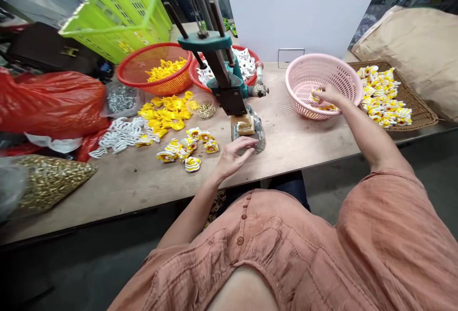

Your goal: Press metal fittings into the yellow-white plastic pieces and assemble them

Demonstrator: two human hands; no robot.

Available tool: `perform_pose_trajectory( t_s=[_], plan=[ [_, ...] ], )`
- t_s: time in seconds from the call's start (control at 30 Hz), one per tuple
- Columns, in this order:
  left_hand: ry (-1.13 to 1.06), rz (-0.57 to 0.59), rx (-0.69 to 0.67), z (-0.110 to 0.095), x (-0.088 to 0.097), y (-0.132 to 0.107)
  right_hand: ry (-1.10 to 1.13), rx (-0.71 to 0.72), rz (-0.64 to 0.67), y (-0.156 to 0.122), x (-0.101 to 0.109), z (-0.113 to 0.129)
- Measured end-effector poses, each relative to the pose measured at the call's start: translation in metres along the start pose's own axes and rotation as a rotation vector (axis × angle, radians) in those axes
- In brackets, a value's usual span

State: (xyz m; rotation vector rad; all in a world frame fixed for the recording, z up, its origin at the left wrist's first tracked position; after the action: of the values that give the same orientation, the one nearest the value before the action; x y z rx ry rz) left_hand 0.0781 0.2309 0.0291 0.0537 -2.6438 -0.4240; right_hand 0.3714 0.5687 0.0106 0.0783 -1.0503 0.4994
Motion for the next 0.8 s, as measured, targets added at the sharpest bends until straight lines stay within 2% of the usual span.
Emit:
perform_pose_trajectory(
  t_s=[0.07, 0.13, 0.2, 0.27, 0.33, 0.37, 0.43, 0.47, 0.53, 0.67, 0.8],
  plan=[
    [-0.026, 0.033, -0.042, -0.015, -0.012, 0.006, 0.179, 0.057, -0.102, -0.01, 0.019, 0.025],
    [-0.027, -0.011, -0.055, -0.026, -0.009, 0.013, 0.311, 0.194, -0.157, -0.034, 0.031, 0.065],
    [-0.013, -0.062, -0.056, -0.032, 0.0, 0.017, 0.418, 0.339, -0.15, -0.067, 0.027, 0.111],
    [-0.025, -0.053, -0.048, -0.033, 0.001, 0.019, 0.522, 0.431, -0.047, -0.102, -0.002, 0.155],
    [-0.081, -0.05, -0.018, -0.023, -0.002, 0.015, 0.646, 0.454, 0.127, -0.131, -0.054, 0.192],
    [-0.12, -0.087, 0.01, -0.014, -0.001, 0.011, 0.719, 0.444, 0.198, -0.143, -0.083, 0.204],
    [-0.191, -0.237, 0.087, 0.011, 0.007, -0.002, 0.863, 0.413, 0.226, -0.156, -0.135, 0.219],
    [-0.205, -0.321, 0.126, 0.024, 0.012, -0.009, 0.913, 0.409, 0.176, -0.158, -0.155, 0.221],
    [-0.185, -0.438, 0.17, 0.044, 0.02, -0.021, 0.91, 0.444, -0.012, -0.159, -0.18, 0.219],
    [-0.016, -0.495, 0.165, 0.056, 0.031, -0.024, 0.557, 0.499, -0.369, -0.159, -0.196, 0.218],
    [0.156, -0.527, 0.148, 0.057, 0.04, -0.014, 0.334, 0.464, -0.511, -0.151, -0.196, 0.219]
  ],
)
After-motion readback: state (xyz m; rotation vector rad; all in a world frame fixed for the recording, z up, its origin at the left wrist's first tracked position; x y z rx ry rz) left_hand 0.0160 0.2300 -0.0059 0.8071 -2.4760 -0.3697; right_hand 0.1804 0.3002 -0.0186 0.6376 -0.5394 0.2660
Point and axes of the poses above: each hand's wrist, its own y-axis towards the middle knuckle, its own x-axis out of the back of the hand, z = x × y, the point moved 10 cm from there along y, towards the middle knuckle, and after that the axes turned 3 degrees about x, right-handed, at the moved point
